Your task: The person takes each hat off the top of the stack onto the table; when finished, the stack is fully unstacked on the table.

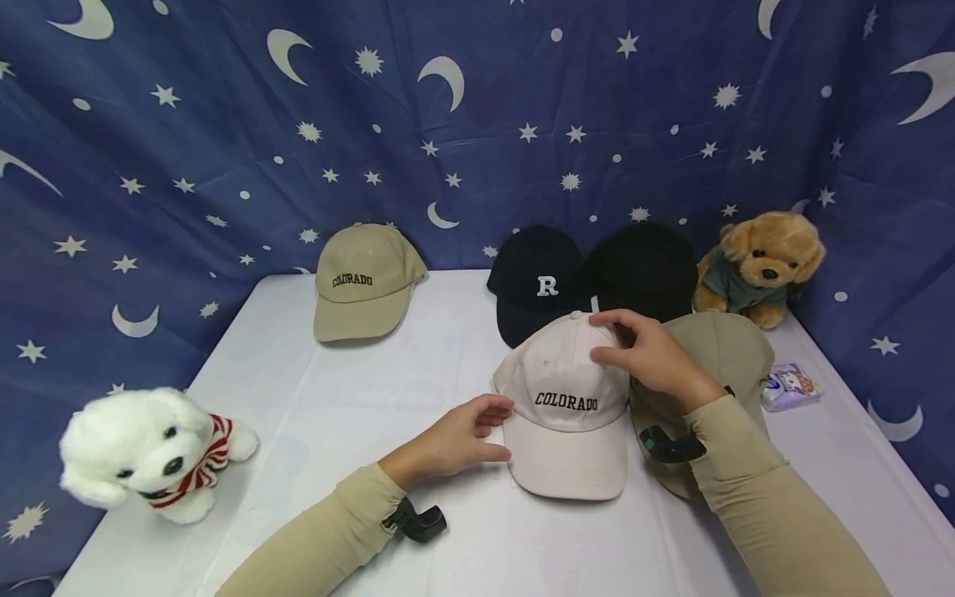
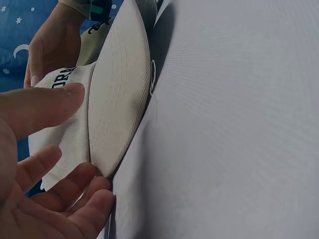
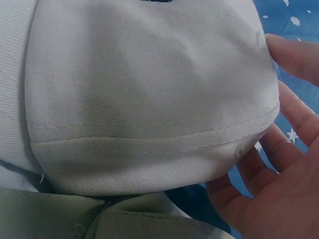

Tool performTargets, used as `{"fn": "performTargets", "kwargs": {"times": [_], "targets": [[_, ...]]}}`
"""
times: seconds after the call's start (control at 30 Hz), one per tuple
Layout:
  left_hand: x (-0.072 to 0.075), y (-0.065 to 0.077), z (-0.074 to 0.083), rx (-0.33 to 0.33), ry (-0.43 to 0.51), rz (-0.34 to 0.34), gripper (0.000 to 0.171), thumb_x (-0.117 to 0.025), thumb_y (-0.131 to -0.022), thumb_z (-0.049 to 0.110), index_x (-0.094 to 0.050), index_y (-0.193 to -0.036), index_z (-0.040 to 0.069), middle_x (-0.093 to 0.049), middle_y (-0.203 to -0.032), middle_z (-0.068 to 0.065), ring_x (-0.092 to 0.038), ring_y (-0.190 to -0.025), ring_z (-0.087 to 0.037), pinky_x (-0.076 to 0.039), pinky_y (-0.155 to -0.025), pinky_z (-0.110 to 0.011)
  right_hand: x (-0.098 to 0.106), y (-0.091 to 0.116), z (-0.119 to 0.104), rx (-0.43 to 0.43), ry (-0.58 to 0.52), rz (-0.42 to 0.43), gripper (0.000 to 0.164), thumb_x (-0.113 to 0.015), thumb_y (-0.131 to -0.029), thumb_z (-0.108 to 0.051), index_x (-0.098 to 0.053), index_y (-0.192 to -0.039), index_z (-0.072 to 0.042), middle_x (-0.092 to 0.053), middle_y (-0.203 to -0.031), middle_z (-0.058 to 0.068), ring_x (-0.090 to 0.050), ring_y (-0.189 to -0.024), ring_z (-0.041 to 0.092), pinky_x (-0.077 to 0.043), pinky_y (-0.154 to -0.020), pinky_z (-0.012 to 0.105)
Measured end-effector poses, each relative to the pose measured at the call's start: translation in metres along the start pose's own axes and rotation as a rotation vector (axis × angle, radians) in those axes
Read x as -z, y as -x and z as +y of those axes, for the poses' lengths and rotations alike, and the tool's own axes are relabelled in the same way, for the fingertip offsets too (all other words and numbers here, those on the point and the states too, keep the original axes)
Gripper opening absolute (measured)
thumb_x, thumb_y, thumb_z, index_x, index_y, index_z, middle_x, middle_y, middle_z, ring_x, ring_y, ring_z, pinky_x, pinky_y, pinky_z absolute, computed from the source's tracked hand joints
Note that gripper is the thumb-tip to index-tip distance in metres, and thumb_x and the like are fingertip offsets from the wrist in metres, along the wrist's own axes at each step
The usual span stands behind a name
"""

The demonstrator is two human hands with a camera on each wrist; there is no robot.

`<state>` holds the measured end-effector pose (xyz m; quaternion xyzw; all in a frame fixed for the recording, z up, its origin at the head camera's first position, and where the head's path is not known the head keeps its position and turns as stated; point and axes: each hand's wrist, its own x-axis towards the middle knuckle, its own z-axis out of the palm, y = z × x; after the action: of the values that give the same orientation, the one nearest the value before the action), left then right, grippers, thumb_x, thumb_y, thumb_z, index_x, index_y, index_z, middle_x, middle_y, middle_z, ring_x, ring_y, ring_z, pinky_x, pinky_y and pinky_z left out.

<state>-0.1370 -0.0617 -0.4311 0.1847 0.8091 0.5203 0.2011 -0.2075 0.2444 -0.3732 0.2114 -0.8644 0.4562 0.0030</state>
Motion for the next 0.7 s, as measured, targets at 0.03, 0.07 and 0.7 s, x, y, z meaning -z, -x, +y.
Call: {"fn": "performTargets", "kwargs": {"times": [0.03,0.07,0.7], "targets": [[0.0,0.0,0.0,-0.003,-0.002,0.001,0.06,-0.08,-0.084,0.008,-0.053,-0.137,0.004,-0.057,-0.134,-0.005,-0.053,-0.124,-0.02,-0.042,-0.105,-0.03,0.0,0.0,0.0,-0.002,0.001,0.001,0.042,-0.075,-0.089,-0.006,-0.062,-0.128,0.004,-0.058,-0.127,0.019,-0.051,-0.096,0.016,-0.042,-0.08,0.011],[0.0,0.0,0.0,-0.006,-0.006,0.003,0.06,-0.08,-0.084,0.008,-0.053,-0.137,0.004,-0.057,-0.134,-0.005,-0.053,-0.125,-0.02,-0.041,-0.105,-0.03,0.0,0.0,0.001,-0.001,-0.002,0.002,0.042,-0.075,-0.089,-0.006,-0.062,-0.127,0.003,-0.058,-0.127,0.018,-0.051,-0.097,0.015,-0.042,-0.08,0.011],[0.032,0.012,0.002,-0.006,0.042,0.097,0.061,-0.077,-0.087,0.013,-0.049,-0.141,0.002,-0.053,-0.139,-0.012,-0.05,-0.13,-0.027,-0.041,-0.107,-0.036,0.009,-0.001,-0.022,0.115,-0.008,0.086,0.046,-0.073,-0.088,0.002,-0.057,-0.131,0.007,-0.059,-0.124,-0.002,-0.054,-0.111,0.003,-0.041,-0.09,0.011]]}}
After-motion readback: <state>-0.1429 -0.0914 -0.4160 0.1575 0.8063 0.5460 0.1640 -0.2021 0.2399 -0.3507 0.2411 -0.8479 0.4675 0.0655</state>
